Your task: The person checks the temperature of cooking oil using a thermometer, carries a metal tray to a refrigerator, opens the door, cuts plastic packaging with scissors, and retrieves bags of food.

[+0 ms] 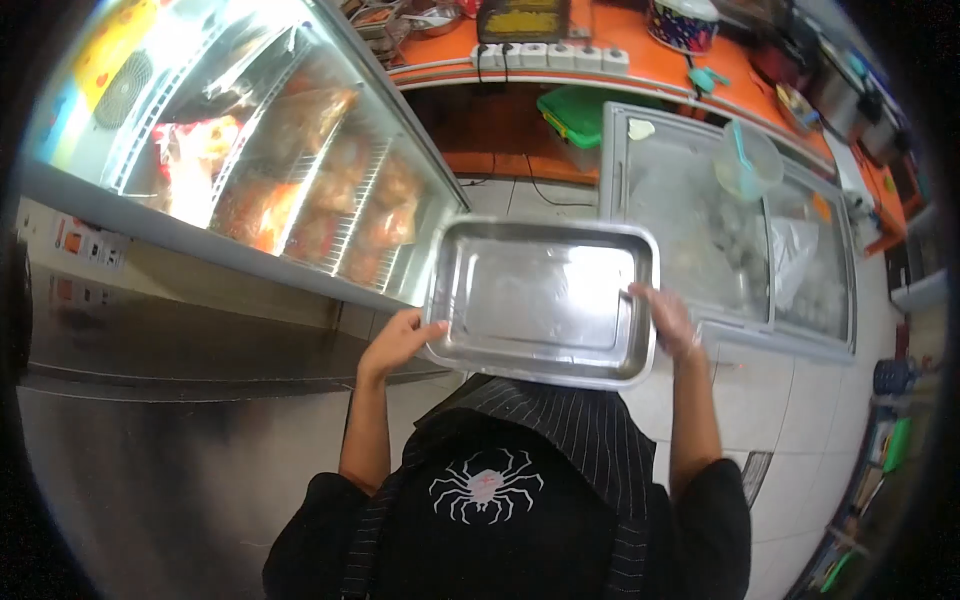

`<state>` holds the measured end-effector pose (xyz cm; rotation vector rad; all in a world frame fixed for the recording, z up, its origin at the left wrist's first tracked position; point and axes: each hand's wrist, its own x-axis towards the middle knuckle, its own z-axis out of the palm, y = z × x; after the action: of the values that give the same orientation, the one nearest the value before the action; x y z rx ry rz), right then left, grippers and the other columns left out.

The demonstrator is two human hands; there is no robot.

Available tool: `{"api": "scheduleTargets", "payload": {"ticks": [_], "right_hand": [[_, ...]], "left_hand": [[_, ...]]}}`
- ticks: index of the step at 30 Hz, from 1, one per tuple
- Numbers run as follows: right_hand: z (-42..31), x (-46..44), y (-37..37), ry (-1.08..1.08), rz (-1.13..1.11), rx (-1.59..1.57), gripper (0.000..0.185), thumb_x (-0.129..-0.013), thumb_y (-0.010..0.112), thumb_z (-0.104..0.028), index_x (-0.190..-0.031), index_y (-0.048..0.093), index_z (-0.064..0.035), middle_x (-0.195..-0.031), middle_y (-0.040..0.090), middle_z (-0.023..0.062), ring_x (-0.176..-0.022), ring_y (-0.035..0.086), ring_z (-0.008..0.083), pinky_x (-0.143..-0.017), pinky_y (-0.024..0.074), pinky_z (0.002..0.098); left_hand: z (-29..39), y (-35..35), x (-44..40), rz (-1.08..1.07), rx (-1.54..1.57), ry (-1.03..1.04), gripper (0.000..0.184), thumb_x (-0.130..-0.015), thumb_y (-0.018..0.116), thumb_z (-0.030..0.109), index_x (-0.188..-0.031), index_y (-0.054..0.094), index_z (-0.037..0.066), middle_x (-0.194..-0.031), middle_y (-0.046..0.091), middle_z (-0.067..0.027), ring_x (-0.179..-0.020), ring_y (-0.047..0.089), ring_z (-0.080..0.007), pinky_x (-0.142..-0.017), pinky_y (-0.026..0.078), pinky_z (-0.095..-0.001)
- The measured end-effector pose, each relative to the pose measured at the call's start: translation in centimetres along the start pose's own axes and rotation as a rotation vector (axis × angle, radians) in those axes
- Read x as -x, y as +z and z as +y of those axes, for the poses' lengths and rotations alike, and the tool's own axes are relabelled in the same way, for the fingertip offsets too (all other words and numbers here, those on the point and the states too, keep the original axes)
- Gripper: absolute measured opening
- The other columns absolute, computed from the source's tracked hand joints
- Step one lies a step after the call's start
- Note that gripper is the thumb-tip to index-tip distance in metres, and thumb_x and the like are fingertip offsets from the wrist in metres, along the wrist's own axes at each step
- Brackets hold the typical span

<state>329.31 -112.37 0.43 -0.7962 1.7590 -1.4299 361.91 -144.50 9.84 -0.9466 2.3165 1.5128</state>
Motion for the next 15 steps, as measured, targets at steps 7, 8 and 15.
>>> {"api": "scheduleTargets", "payload": {"ticks": [7, 8, 15], "right_hand": [[-1.2, 5.1, 0.0, 0.264, 0.731, -0.797, 0.046, -0.08, 0.06, -0.026, -0.114, 0.048, 0.0022, -0.101, 0.055, 0.0094, -0.093, 0.055, 0.0176, -0.08, 0.0462, 0.0306], [0.3, 4.9, -1.1, 0.173, 0.861, -0.874, 0.047, -0.08, 0.06, -0.027, -0.115, 0.047, 0.0022, -0.104, 0.055, 0.0097, -0.095, 0.054, 0.018, -0.081, 0.046, 0.0311], [7.6, 0.7, -7.6, 0.082, 1.098, -0.858, 0.049, -0.08, 0.056, -0.033, -0.116, 0.046, -0.0017, -0.109, 0.053, 0.0095, -0.097, 0.053, 0.023, -0.077, 0.0477, 0.0361]], "left_hand": [[-6.6, 9.7, 3.0, -0.372, -0.009, 0.15, 0.065, -0.093, 0.024, 0.051, -0.134, 0.031, 0.001, -0.135, 0.039, -0.0158, -0.126, 0.035, -0.0269, -0.104, 0.026, -0.0324], [-3.6, 8.9, 4.4, -0.407, 0.006, 0.056, 0.067, -0.093, 0.019, 0.053, -0.136, 0.028, 0.003, -0.141, 0.029, -0.0155, -0.131, 0.027, -0.0281, -0.107, 0.022, -0.0325], [-1.0, 0.8, 6.3, -0.49, 0.49, 0.09, 0.043, -0.093, 0.044, 0.033, -0.122, 0.051, 0.002, -0.112, 0.058, -0.0101, -0.103, 0.053, -0.0178, -0.093, 0.038, -0.0308]]}}
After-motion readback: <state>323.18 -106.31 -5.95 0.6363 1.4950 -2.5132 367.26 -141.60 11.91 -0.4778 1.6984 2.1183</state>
